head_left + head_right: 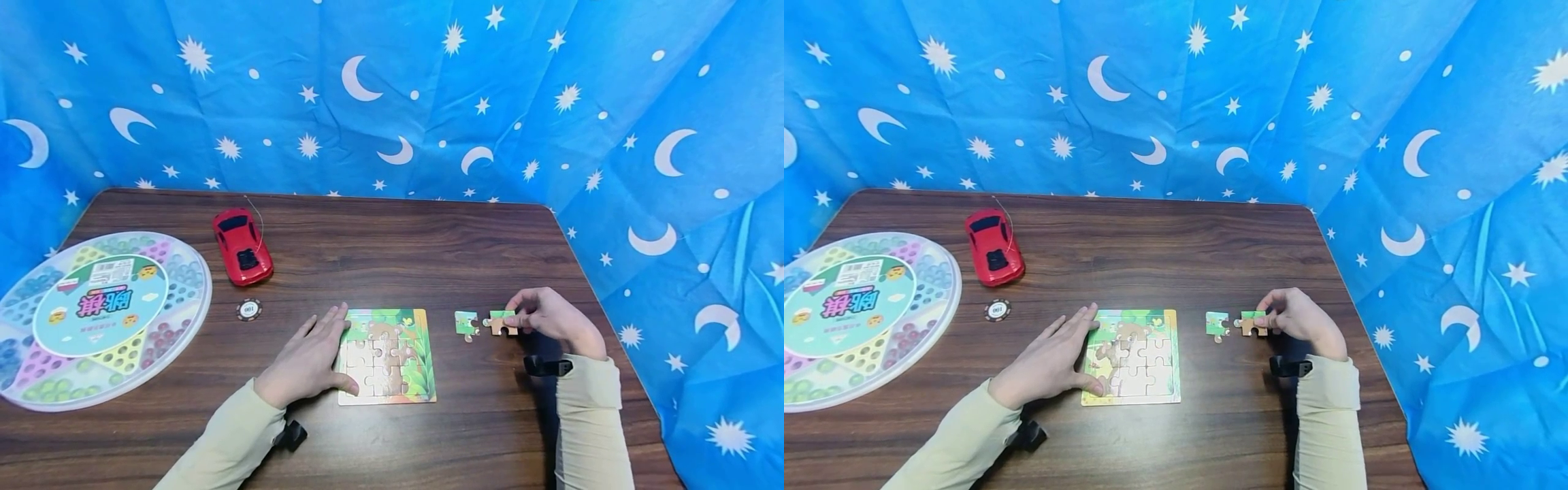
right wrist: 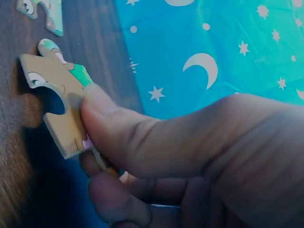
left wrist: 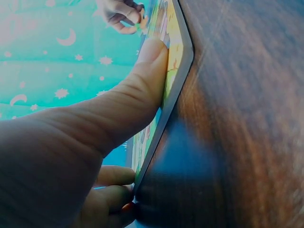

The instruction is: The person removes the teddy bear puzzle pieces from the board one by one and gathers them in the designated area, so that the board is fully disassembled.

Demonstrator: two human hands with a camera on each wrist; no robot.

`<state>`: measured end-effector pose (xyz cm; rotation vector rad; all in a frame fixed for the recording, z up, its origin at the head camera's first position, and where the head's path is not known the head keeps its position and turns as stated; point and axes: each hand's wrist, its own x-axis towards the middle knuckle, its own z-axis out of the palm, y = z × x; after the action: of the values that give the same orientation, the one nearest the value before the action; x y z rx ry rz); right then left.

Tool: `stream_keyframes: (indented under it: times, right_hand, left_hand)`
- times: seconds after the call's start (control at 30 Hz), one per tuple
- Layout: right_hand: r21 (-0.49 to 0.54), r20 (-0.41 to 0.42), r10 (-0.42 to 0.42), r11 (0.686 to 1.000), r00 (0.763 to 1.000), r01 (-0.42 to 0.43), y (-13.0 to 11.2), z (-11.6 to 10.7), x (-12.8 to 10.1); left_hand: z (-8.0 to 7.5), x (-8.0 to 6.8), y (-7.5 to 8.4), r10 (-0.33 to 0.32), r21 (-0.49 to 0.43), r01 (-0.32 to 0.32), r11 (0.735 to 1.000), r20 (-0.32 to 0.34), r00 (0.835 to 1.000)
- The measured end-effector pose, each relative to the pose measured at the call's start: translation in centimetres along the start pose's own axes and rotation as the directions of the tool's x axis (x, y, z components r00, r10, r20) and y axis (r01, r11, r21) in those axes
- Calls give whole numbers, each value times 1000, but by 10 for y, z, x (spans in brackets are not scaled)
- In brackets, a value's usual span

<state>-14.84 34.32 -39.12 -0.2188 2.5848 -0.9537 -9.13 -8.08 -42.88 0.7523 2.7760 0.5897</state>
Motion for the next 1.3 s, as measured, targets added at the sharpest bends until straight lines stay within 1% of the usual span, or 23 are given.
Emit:
stream_keyframes:
  times: [0.17,0.43,0.87,1.03,1.3]
  right_hand:
    - [-34,-31,67,997,997,-69,-3,6,6]
    - [-100,-46,148,983,988,-152,-6,9,8]
    - [-138,-27,243,960,970,-244,-9,9,10]
    - [-146,-20,261,954,965,-261,-10,9,9]
    - [-172,-4,238,957,971,-235,-12,8,9]
  left_hand:
    - [0,0,0,-5,-6,5,1000,1,1000]
    - [-1,0,0,-2,5,2,1000,0,1000]
    - [-1,0,-1,8,3,-8,1000,0,1000]
    - [0,0,-1,9,4,-9,1000,-3,1000]
    - [0,1,-1,3,8,-3,1000,-3,1000]
